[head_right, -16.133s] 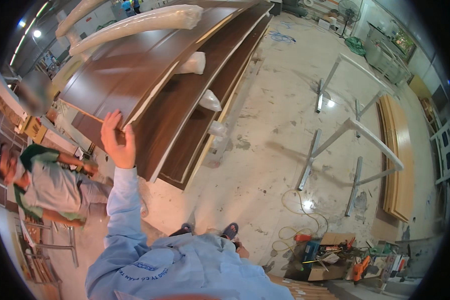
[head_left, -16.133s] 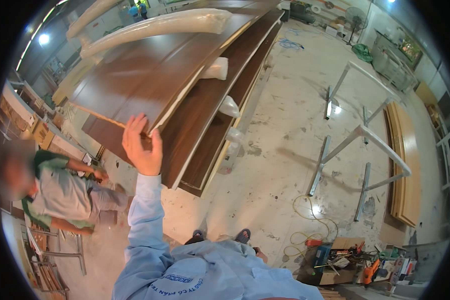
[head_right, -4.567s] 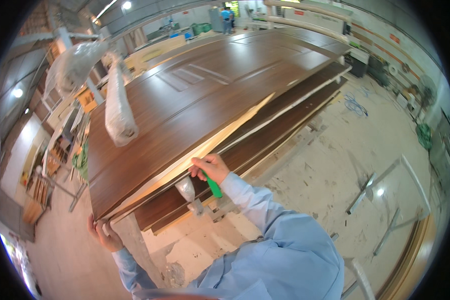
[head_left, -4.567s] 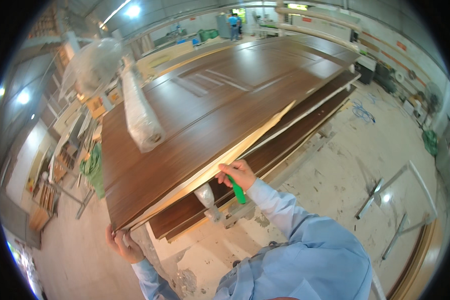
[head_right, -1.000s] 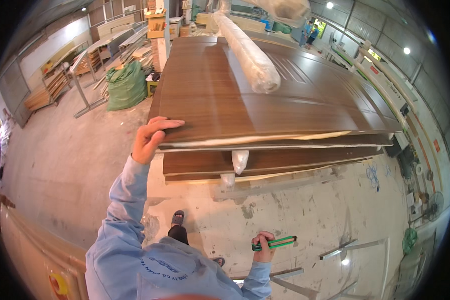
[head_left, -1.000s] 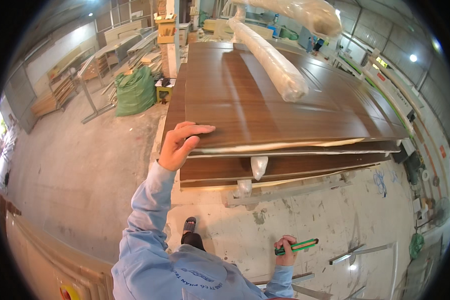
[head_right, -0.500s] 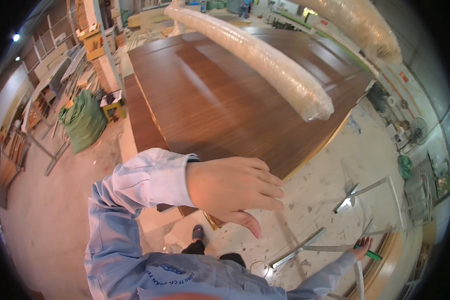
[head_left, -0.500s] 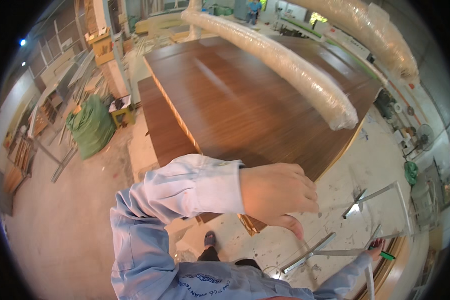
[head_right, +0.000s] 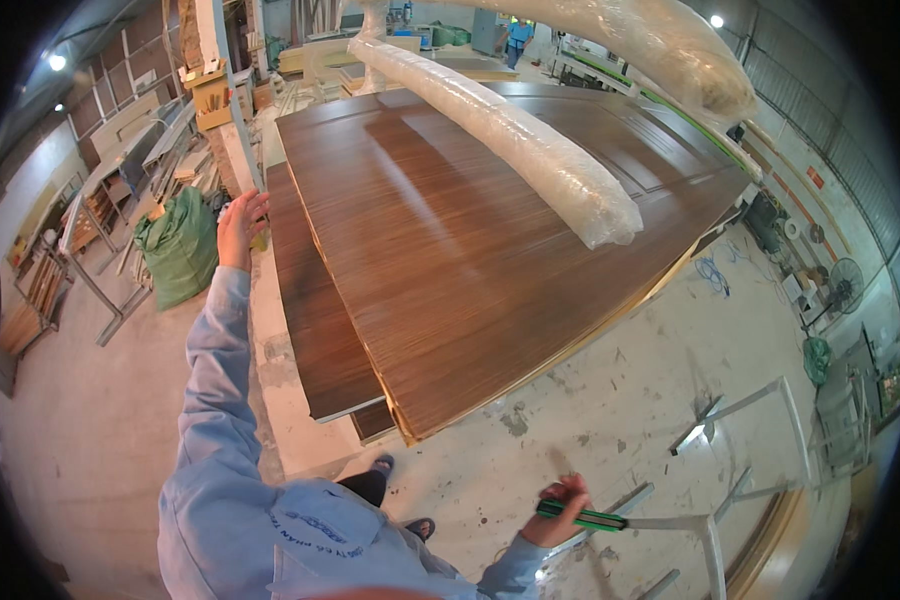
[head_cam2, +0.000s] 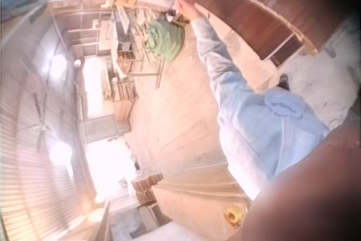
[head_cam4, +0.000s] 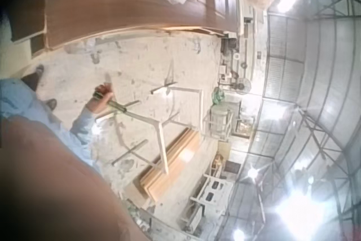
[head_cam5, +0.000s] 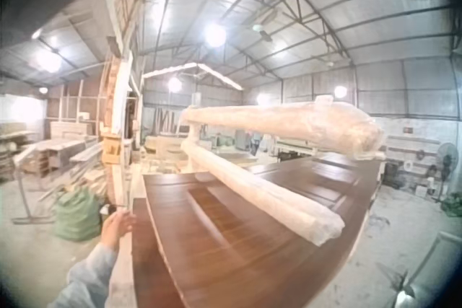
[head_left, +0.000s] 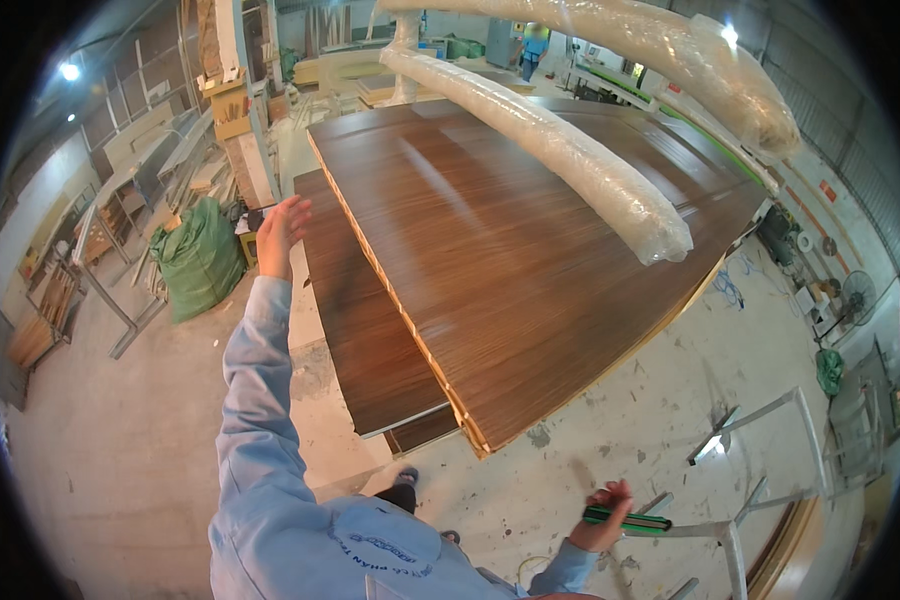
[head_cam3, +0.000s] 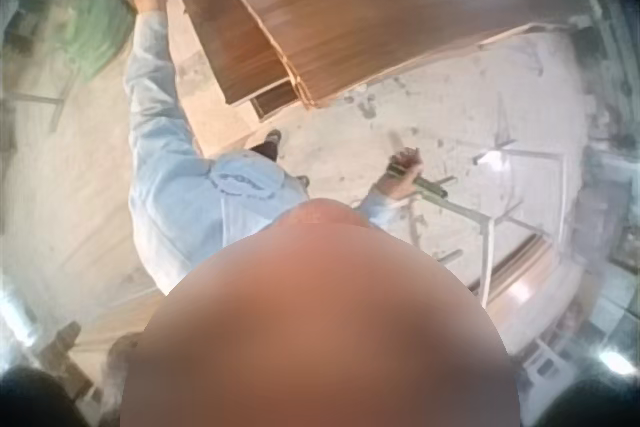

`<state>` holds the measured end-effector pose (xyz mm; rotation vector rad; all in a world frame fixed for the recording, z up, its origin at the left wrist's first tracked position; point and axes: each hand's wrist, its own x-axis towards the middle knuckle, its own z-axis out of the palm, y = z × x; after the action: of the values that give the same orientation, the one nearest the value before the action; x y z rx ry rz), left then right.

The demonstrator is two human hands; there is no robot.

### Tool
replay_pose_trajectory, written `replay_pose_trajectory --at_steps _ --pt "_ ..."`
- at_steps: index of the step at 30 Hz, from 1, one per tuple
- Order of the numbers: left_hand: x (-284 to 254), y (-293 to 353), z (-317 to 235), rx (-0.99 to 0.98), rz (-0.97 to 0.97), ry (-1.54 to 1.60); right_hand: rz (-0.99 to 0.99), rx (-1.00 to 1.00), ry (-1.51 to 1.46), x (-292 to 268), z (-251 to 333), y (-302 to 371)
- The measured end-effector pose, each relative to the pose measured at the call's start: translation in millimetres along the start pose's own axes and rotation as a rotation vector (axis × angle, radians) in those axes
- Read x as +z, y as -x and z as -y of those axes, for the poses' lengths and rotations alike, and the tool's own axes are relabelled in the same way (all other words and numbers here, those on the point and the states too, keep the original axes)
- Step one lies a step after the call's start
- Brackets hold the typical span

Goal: The person lifts large brown panels from a stack and places them onto a metal rack, repeating the action several times. The person also uses a green utility knife to trim or mark the edges of a panel while holding it.

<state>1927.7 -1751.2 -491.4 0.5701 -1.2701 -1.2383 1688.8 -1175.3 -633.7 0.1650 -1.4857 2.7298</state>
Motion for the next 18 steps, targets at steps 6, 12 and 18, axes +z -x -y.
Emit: replay_pose_trajectory --at_steps 6,12,18 --pt "-51 -120 68 -0.197 -0.079 0.233 0.189 -0.101 0.140 76 -7 63" --pt "-88 -277 132 -0.256 -0.174 0.431 -0.032 -0.298 0.217 149 -21 93" --pt "-90 -368 171 -0.273 -0.013 0.580 -0.201 -0.430 0.050 203 -35 124"
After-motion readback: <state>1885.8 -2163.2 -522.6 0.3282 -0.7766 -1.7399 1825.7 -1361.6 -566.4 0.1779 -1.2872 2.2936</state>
